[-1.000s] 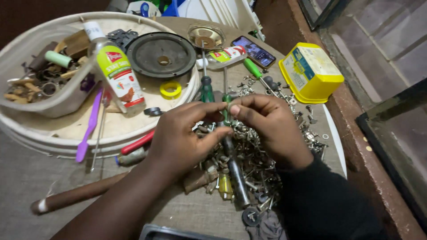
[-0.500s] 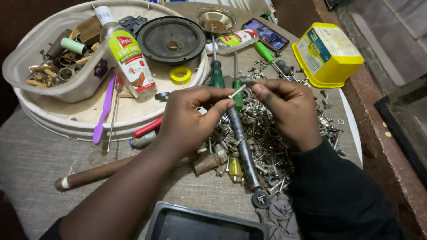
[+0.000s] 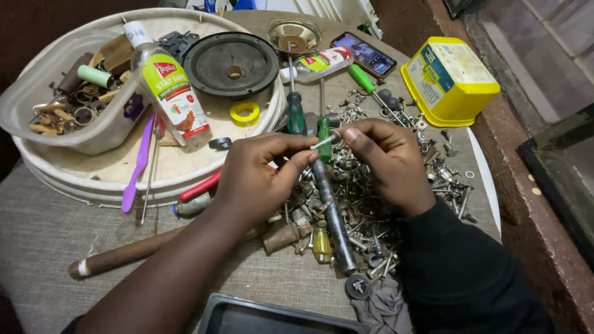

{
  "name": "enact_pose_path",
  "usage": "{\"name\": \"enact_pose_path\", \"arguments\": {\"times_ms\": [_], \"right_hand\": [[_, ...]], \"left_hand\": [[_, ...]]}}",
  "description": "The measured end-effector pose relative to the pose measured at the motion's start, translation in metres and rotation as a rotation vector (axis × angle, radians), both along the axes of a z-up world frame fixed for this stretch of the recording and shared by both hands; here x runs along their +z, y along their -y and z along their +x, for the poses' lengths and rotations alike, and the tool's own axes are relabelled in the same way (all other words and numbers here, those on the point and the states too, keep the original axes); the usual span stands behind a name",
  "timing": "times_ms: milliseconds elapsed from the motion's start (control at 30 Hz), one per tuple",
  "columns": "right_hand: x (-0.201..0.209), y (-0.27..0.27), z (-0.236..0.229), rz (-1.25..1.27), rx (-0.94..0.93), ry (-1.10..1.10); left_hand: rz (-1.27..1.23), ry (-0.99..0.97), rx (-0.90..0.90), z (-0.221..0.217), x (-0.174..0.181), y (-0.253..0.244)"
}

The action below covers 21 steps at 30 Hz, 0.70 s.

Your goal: Sorting through a large pile of mixed metal hardware on a workbench to identify and separate specific components.

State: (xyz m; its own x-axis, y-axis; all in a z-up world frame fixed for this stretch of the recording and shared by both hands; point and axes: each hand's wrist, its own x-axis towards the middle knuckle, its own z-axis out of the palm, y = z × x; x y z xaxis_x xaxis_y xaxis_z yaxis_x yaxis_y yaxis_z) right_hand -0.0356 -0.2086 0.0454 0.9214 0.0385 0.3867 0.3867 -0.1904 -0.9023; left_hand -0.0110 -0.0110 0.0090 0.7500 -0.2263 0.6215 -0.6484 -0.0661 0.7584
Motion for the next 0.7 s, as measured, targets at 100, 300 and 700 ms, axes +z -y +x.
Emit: {"name": "enact_pose_path", "arguments": {"times_ms": [100, 300, 700], "right_hand": [[-0.001, 0.005, 0.002, -0.001, 0.049, -0.002], [-0.033, 0.018, 0.014, 0.046, 0.112, -0.053], [-0.009, 0.007, 0.001, -0.121, 0.220, -0.152]], "left_hand": [[0.020, 0.020, 0.000, -0.002, 0.002, -0.001], [0.084, 0.058, -0.010, 0.000, 0.003, -0.004], [0.090, 0.019, -0.033, 0.002, -0.003, -0.004]]}}
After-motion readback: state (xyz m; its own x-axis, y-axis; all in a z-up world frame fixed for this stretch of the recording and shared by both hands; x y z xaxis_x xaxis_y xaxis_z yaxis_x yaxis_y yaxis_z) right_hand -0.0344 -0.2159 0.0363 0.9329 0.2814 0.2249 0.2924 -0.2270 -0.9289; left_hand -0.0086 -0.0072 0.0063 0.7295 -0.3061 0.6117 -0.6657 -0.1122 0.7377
